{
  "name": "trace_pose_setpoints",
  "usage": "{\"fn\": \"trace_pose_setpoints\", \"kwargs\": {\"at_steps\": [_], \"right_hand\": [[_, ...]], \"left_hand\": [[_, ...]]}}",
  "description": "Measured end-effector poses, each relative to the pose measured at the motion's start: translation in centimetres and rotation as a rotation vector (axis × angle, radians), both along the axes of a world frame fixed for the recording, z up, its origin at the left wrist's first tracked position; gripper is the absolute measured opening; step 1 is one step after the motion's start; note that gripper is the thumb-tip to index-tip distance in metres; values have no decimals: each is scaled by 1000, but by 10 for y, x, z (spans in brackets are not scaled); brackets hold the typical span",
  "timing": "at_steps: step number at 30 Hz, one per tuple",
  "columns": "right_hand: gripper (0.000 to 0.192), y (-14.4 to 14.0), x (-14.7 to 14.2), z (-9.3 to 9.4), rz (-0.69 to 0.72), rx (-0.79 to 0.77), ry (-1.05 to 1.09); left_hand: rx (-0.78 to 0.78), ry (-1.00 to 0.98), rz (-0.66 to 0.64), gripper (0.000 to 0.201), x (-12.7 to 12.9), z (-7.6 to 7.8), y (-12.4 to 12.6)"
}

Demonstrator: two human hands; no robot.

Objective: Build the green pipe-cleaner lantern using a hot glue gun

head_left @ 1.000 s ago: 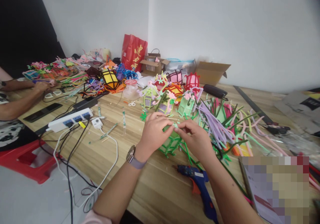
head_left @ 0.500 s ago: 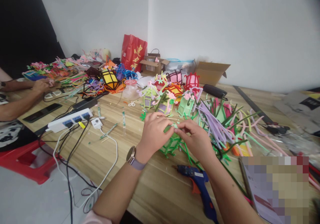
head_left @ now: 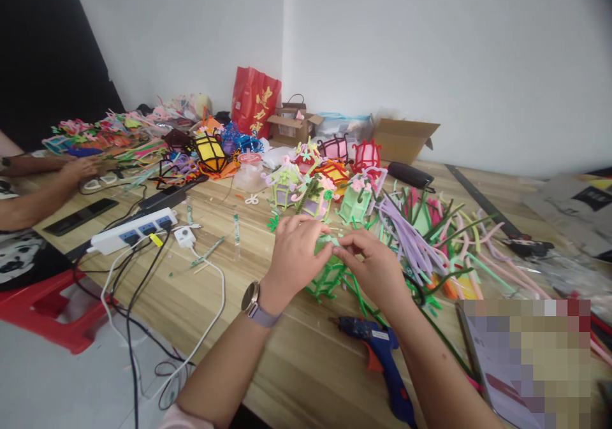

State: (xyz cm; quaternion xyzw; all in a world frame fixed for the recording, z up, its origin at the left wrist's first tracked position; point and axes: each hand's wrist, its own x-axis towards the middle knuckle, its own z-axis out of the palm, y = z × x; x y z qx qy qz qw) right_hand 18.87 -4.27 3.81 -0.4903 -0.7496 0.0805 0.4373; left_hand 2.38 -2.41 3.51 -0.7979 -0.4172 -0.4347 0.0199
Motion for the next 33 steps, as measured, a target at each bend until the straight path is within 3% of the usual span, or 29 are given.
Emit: {"fn": "trace_pose_setpoints", "kwargs": {"at_steps": [9,20,33], "right_hand": [[16,0,0,0,-11,-6,4],[11,-1,0,-1,-25,11,-9],[14,-1,-1,0,-33,9,-18]], "left_hand": [[82,23,-19,5,-2,0,1],[229,80,-9,15,-3,0,0],[500,103,25,11,0,-6,1]]}}
